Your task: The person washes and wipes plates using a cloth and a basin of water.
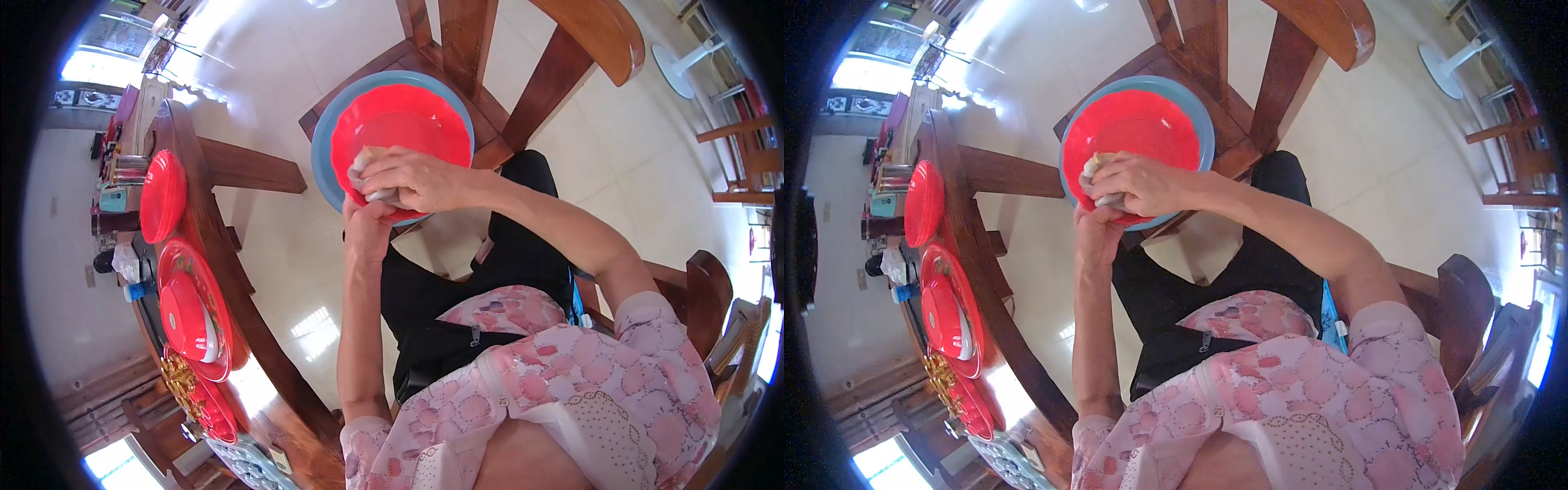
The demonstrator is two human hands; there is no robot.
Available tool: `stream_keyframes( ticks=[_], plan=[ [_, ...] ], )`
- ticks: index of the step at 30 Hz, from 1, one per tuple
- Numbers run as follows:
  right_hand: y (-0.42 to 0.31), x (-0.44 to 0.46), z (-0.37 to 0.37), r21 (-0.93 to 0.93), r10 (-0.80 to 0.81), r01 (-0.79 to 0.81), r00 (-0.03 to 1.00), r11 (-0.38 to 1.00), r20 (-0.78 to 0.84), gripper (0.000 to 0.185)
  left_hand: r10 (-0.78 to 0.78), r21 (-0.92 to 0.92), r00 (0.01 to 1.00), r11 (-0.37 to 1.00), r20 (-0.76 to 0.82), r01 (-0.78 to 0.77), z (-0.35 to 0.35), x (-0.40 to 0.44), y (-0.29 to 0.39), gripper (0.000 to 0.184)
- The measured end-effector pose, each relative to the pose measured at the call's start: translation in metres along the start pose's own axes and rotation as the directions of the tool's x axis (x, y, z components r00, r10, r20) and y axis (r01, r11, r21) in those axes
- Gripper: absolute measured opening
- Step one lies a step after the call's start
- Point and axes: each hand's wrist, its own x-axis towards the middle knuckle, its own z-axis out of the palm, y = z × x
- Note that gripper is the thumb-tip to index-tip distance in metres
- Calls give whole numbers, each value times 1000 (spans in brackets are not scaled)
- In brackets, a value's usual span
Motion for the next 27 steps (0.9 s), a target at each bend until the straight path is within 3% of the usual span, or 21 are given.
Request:
stream_keyframes(
  ticks=[2,4,6,7,11,13,14,16,17,18,20,21,22,24,25,26,27],
  plan=[
    [-4,-3,-8,6,52,-52,998,999,46,31,-69,-182,997,981,-37,61,12,-2,1,67],
    [-10,-7,-20,8,103,-104,990,995,91,26,-74,-178,993,982,-87,58,4,1,-4,67],
    [-15,-13,-33,-34,346,-345,925,938,159,22,-80,-179,988,982,-134,55,1,3,-3,67],
    [-9,-20,-29,-115,371,-358,920,927,128,21,-49,-132,986,991,-156,29,1,2,0,66],
    [-4,-22,-25,-130,333,-329,943,935,12,23,6,63,977,998,-215,8,2,0,4,66],
    [1,-16,-25,-267,222,-289,941,919,-254,17,62,153,969,988,-238,-26,6,1,9,67],
    [2,-15,-26,-267,219,-285,943,921,-252,17,128,185,955,979,-268,-79,7,1,13,67],
    [-7,-4,-33,-231,32,-119,937,966,-348,20,197,220,933,966,-300,-134,7,0,16,66],
    [-3,0,-33,-284,-69,-19,953,959,-294,21,206,271,947,953,-246,-137,4,2,16,64],
    [-5,7,-31,-285,-68,-20,953,958,-295,21,210,322,959,936,-188,-142,2,3,16,62],
    [-15,21,-26,-512,-246,130,955,849,-165,22,236,386,960,908,-149,-163,5,1,19,59],
    [-21,23,-25,-589,-237,133,966,797,-103,38,194,453,977,882,-90,-133,9,0,25,58],
    [-18,27,-23,-591,-240,135,965,795,-102,38,149,519,988,848,-36,-109,11,-1,29,58],
    [-10,41,-24,-668,-274,184,961,721,-31,31,206,556,978,816,-18,-161,9,1,30,58],
    [-8,46,-29,-632,-153,161,986,758,67,28,187,571,982,807,-5,-151,7,0,31,58],
    [-7,51,-32,-631,-157,164,985,758,67,28,168,586,986,798,9,-141,5,-1,33,58],
    [-5,54,-33,-578,-59,100,994,810,89,27,170,586,985,798,7,-142,5,-3,35,58]
  ],
)
